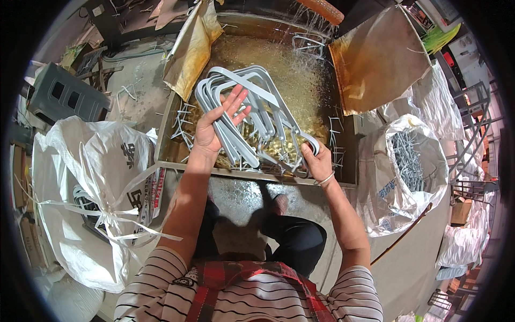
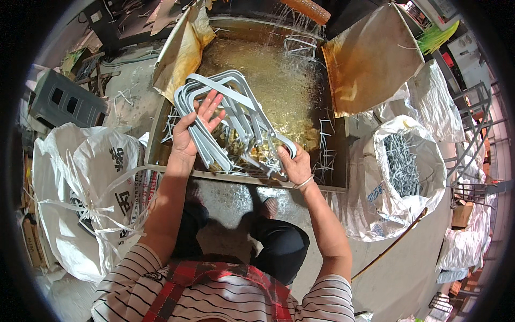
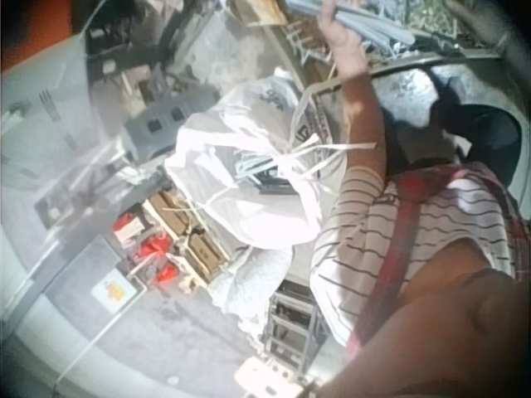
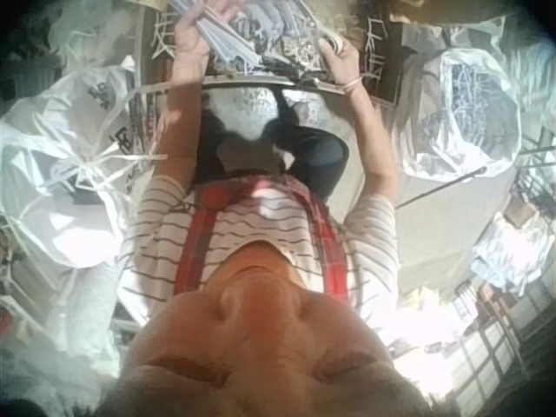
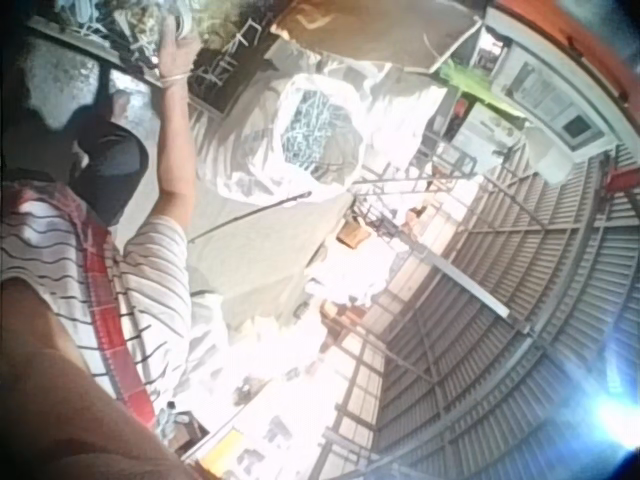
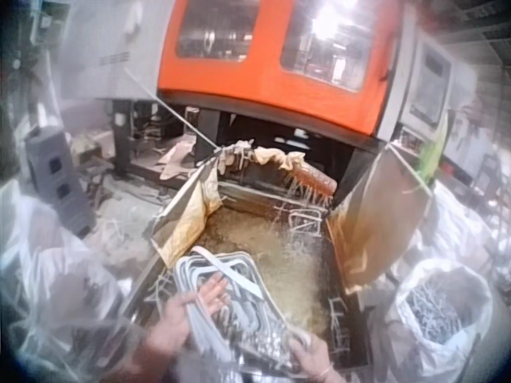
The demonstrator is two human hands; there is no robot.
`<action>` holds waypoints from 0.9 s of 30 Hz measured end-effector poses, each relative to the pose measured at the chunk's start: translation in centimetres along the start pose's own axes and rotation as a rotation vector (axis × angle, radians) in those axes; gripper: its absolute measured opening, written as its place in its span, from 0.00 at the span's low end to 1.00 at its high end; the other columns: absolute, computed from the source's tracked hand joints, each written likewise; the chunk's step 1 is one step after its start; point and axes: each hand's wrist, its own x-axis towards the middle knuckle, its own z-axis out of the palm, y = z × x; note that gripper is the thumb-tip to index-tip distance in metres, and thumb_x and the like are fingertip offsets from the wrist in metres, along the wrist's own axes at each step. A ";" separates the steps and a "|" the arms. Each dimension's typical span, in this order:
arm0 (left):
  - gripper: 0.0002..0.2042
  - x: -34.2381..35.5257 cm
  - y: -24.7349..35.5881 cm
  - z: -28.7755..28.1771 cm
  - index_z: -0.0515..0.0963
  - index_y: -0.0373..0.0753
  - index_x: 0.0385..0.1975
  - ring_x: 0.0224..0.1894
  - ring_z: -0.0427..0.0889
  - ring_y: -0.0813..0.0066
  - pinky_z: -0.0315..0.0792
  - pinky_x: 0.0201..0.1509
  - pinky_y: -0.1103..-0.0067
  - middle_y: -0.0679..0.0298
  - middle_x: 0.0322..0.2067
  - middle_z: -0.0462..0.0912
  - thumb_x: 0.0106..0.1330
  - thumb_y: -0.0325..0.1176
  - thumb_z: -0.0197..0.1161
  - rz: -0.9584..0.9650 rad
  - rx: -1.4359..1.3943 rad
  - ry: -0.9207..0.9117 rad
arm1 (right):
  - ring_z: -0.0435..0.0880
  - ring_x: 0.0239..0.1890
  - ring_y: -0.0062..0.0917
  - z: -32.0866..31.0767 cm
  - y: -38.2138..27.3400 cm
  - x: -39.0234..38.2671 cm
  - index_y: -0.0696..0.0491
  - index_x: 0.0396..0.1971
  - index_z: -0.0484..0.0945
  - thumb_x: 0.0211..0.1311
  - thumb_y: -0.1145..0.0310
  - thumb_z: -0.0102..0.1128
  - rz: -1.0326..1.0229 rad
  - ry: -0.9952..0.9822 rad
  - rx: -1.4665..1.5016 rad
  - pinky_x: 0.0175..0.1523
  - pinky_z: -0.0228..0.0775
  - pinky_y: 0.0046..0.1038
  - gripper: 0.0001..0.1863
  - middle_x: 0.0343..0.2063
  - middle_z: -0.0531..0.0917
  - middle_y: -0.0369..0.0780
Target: The person repeatedly picks up metal frames from a white sack, dips them into a bubbling liquid tank using a wooden stick, and then stacks the processed frames back into the sack. The task involves handling multiple frames one by one and using the stick to submerge them in the liquid.
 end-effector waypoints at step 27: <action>0.28 -1.5 -0.4 3.0 0.67 0.36 0.52 0.53 0.70 0.70 0.64 0.56 0.73 0.58 0.48 0.73 0.45 0.23 0.60 -0.167 0.744 0.022 | 0.76 0.35 0.46 5.7 -8.5 3.6 0.40 0.62 0.51 0.45 0.78 0.57 -0.071 -0.258 -0.879 0.45 0.67 0.41 0.42 0.33 0.73 0.52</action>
